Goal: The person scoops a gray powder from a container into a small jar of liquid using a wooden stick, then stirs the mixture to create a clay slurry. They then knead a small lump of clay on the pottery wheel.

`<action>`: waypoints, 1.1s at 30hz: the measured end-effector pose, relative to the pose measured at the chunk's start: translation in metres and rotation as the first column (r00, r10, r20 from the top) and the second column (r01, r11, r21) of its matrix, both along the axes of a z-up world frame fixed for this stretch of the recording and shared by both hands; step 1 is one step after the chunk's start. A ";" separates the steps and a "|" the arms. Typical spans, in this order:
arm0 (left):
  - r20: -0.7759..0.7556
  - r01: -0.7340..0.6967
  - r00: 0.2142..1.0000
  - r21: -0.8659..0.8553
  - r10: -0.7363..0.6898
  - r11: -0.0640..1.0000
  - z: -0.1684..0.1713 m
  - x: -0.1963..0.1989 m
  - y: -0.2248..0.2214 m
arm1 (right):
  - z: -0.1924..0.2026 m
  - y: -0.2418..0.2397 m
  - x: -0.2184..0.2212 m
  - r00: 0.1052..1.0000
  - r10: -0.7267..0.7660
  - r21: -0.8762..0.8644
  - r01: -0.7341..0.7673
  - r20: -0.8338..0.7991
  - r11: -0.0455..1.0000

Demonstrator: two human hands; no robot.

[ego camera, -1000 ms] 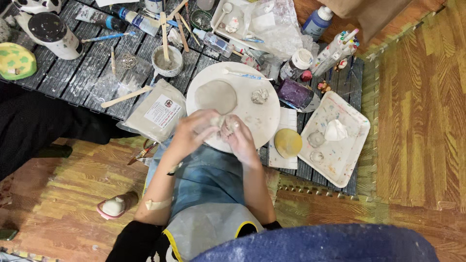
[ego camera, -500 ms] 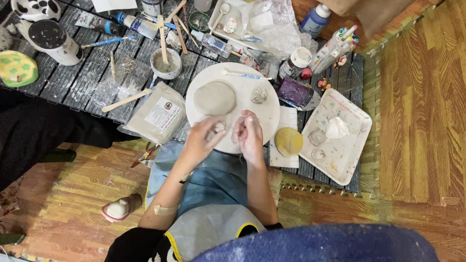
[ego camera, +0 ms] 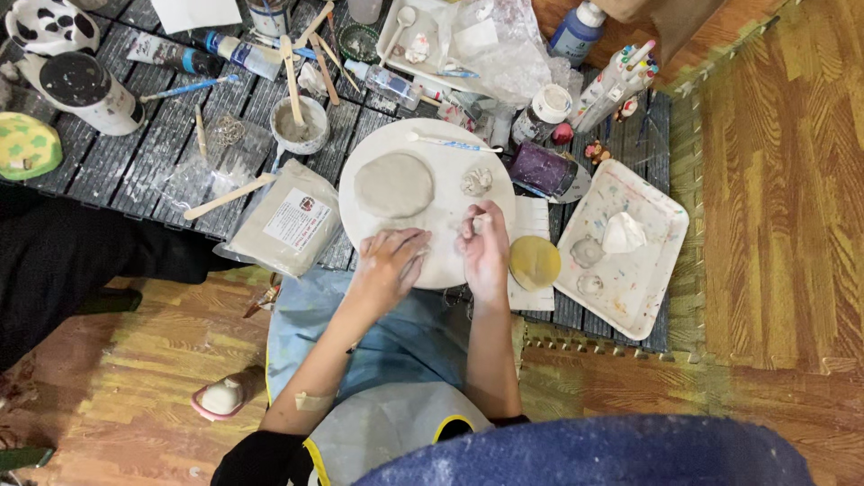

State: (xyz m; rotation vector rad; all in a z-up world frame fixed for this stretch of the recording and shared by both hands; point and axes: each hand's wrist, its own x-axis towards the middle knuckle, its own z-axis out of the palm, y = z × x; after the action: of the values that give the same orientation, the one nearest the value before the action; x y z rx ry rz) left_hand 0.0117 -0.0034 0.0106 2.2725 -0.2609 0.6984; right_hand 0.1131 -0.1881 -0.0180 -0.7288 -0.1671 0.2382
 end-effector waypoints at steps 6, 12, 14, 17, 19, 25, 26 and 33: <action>0.008 -0.021 1.000 0.045 0.020 0.999 0.014 -0.007 0.009 | -0.007 -0.002 0.000 0.945 0.206 0.314 -0.282 0.256 0.907; 0.003 0.003 1.000 0.048 -0.003 0.999 0.022 -0.006 0.008 | 0.020 0.005 -0.003 0.996 0.067 0.066 -0.071 0.053 0.995; 0.020 -0.020 1.000 0.075 0.018 0.997 0.020 -0.005 0.007 | 0.023 0.004 -0.004 0.998 0.066 0.174 -0.063 -0.010 0.983; 0.050 -0.043 0.998 0.060 0.040 0.997 0.013 -0.005 0.012 | 0.017 0.002 -0.002 0.992 0.098 0.317 -0.066 -0.085 0.946; 0.002 -0.068 0.998 0.029 0.068 0.997 0.010 -0.002 0.013 | 0.010 0.000 0.002 0.989 0.123 0.369 -0.086 -0.077 0.925; -0.025 -0.043 0.999 -0.139 0.040 0.989 0.006 -0.001 0.018 | 0.000 -0.008 0.003 0.997 0.059 0.106 -0.064 0.049 0.992; -0.026 -0.028 0.999 -0.167 0.023 0.986 0.007 0.000 0.019 | 0.003 -0.009 0.001 0.998 0.028 0.061 -0.032 0.065 0.998; 0.010 0.052 0.999 -0.146 -0.051 0.988 0.002 0.004 0.006 | 0.016 -0.005 -0.011 0.971 -0.228 -0.164 0.237 0.070 0.958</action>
State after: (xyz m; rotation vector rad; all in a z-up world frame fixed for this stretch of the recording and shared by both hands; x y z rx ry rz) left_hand 0.0156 0.0030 0.0128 2.1171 -0.2616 0.6753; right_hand 0.1018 -0.1926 -0.0023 -0.9183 -0.1083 0.0089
